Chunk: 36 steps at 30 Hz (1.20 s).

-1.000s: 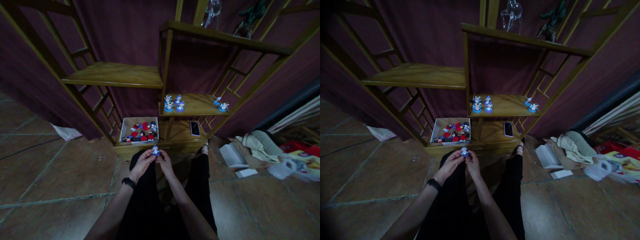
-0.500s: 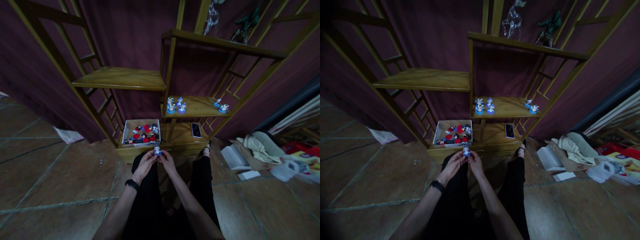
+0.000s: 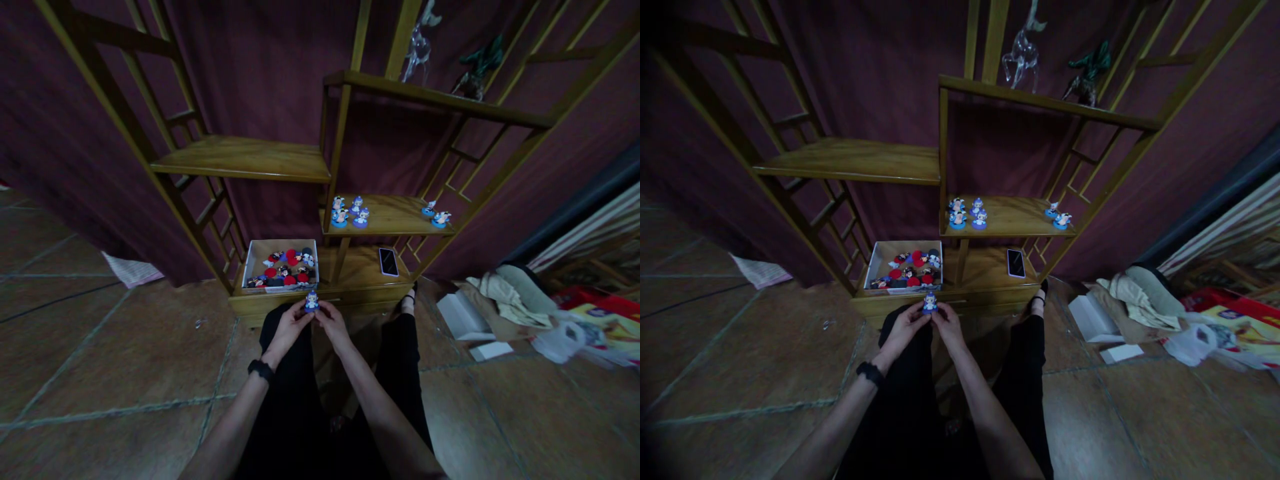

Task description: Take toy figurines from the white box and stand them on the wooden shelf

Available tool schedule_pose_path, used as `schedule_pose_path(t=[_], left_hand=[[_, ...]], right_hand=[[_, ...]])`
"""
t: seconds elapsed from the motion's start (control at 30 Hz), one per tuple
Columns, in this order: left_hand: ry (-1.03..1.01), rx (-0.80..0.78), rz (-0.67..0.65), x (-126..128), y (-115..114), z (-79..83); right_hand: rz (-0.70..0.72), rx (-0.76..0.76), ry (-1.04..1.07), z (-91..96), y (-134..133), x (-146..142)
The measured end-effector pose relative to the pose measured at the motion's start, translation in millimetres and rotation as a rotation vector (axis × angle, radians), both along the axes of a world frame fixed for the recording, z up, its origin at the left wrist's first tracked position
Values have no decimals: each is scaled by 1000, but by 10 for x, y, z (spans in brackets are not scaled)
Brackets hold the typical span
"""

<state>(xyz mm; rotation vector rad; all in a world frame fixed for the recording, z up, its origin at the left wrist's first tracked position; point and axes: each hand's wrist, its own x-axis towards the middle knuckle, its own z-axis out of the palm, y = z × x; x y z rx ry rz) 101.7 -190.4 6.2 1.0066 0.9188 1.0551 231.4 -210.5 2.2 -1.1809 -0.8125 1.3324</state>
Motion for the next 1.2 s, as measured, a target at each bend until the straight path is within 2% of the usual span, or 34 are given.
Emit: schedule_pose_path(t=[0.13, 0.3, 0.6, 0.8, 0.9, 0.97, 1.03, 1.13, 1.2], left_hand=[[56, 67, 51, 6, -10, -24], [108, 134, 64, 20, -5, -31], [196, 245, 25, 53, 246, 65], [165, 177, 162, 43, 376, -121], [144, 197, 145, 48, 442, -184], [233, 258, 108, 42, 478, -177], [411, 351, 84, 30, 494, -142], [668, 493, 56, 20, 472, -82], [756, 565, 44, 28, 432, -58]], right_hand=[[-13, 16, 62, 25, -11, -5], [-73, -36, 142, 50, 21, 28], [-138, -57, 175, 74, 254, 32], [-108, -16, 177, 102, 349, -66], [-111, -17, 167, 91, 412, -87], [-127, -35, 174, 74, 469, -89], [-147, -50, 185, 55, 522, -86], [-175, -62, 180, 33, 563, -77], [-170, -58, 172, 21, 557, -67]])
